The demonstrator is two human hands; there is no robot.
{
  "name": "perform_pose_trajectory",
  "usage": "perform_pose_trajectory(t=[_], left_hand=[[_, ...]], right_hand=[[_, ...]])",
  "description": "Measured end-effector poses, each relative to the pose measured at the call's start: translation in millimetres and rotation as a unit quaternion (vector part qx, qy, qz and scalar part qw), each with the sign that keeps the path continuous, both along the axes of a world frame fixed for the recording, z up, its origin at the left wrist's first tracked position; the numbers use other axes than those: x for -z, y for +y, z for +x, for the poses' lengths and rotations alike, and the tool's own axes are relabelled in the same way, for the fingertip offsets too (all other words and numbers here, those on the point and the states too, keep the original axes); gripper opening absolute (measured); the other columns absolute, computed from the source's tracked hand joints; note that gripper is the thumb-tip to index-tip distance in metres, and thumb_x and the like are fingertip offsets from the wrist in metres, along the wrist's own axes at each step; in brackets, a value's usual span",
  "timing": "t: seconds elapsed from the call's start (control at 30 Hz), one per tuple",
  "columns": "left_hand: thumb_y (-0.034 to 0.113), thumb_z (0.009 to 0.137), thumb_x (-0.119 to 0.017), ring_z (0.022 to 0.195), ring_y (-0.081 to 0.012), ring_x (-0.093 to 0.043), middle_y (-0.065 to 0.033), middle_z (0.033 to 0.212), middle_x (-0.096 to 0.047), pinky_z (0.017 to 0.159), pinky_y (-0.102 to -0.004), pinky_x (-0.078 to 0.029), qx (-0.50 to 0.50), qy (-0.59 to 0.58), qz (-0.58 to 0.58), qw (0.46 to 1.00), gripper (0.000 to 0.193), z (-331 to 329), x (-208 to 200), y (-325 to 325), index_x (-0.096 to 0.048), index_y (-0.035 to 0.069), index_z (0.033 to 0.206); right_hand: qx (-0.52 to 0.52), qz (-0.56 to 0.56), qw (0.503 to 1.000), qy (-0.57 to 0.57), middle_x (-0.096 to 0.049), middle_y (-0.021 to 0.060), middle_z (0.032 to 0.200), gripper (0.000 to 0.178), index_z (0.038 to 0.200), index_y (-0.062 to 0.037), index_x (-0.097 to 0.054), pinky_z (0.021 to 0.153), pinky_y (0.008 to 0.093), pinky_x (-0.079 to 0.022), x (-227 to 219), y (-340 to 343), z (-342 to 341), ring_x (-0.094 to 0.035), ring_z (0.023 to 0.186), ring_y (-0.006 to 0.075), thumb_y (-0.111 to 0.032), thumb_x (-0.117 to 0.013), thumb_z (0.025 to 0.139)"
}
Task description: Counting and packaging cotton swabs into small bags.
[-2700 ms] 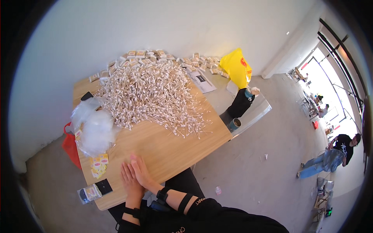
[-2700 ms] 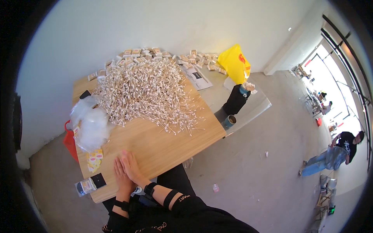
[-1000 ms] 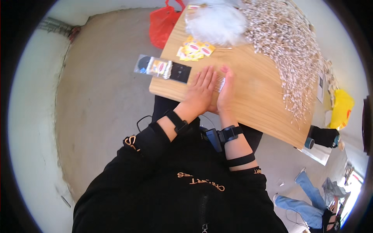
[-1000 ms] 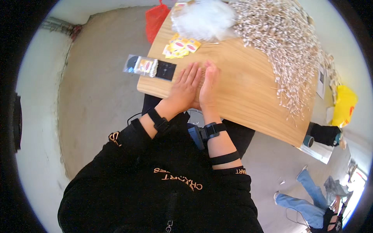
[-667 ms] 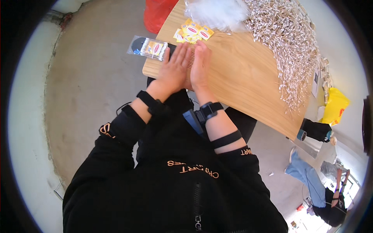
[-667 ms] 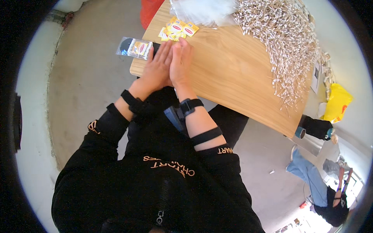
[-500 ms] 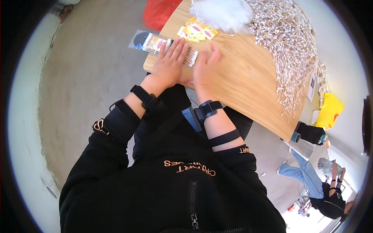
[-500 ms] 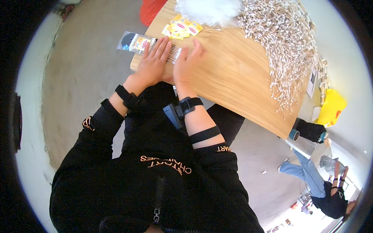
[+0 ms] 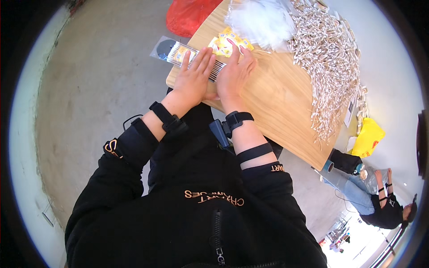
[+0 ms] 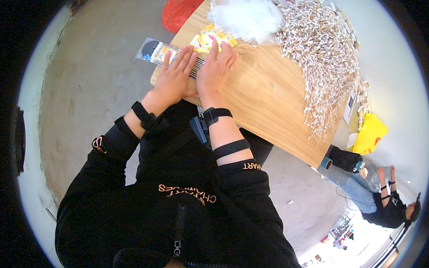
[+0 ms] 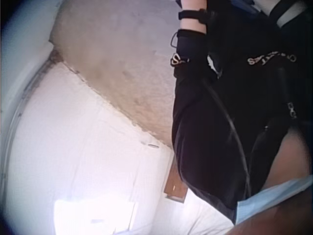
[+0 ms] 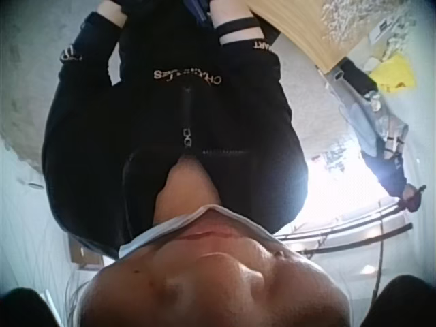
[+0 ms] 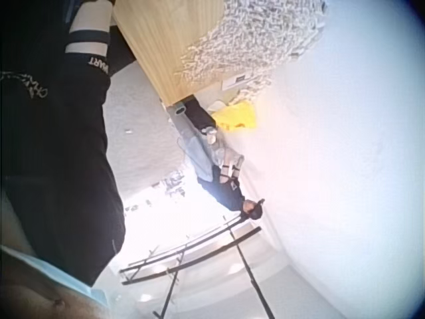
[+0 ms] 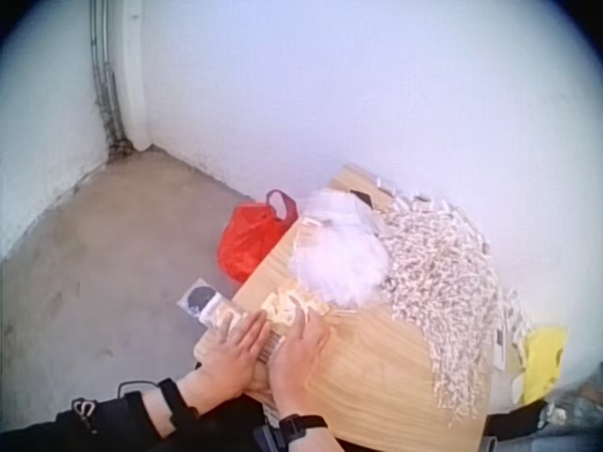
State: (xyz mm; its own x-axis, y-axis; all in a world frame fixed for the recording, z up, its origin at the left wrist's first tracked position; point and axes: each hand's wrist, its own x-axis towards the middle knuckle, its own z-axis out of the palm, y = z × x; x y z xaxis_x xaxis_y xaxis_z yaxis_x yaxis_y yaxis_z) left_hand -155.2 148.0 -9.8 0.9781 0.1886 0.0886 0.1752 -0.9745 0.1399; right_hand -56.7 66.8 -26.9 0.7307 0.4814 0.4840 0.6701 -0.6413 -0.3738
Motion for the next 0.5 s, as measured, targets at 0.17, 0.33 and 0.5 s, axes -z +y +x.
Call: perform_pose_trajectory(t=[0.17,0.33,0.5], left_hand=[[0.061,0.062,-0.061,0.138,-0.0213,-0.013,-0.0107,0.146,-0.022,0.109,-0.0470,-0.005,-0.002,0.042,0.027,0.999,0.103,1,-4,-2,-0.026,0.001,0.138],[0.053,0.063,-0.069,0.137,-0.0241,-0.013,-0.0128,0.145,-0.022,0.109,-0.0475,-0.009,-0.002,0.029,-0.029,0.999,0.099,-1,-13,7,-0.028,0.002,0.137],[0.039,0.063,-0.076,0.125,-0.0267,-0.032,-0.0190,0.132,-0.037,0.101,-0.0450,-0.026,-0.148,-0.182,-0.093,0.968,0.085,-6,-4,74,-0.038,-0.001,0.128]], right_hand=[[0.027,-0.005,0.999,0.020,-0.039,0.0133,0.117,0.034,0.119,-0.0049,-0.047,0.106,0.0495,-0.020,3,12,1,-0.033,0.120,0.0303,-0.012,-0.048,0.085],[0.005,-0.025,0.999,0.023,-0.039,0.0120,0.117,0.032,0.118,-0.0045,-0.047,0.106,0.0467,-0.021,8,14,4,-0.032,0.121,0.0299,-0.011,-0.047,0.086],[0.005,-0.061,0.998,0.029,-0.039,0.0125,0.117,0.032,0.118,-0.0038,-0.047,0.106,0.0468,-0.020,2,14,2,-0.031,0.122,0.0301,-0.009,-0.047,0.086]])
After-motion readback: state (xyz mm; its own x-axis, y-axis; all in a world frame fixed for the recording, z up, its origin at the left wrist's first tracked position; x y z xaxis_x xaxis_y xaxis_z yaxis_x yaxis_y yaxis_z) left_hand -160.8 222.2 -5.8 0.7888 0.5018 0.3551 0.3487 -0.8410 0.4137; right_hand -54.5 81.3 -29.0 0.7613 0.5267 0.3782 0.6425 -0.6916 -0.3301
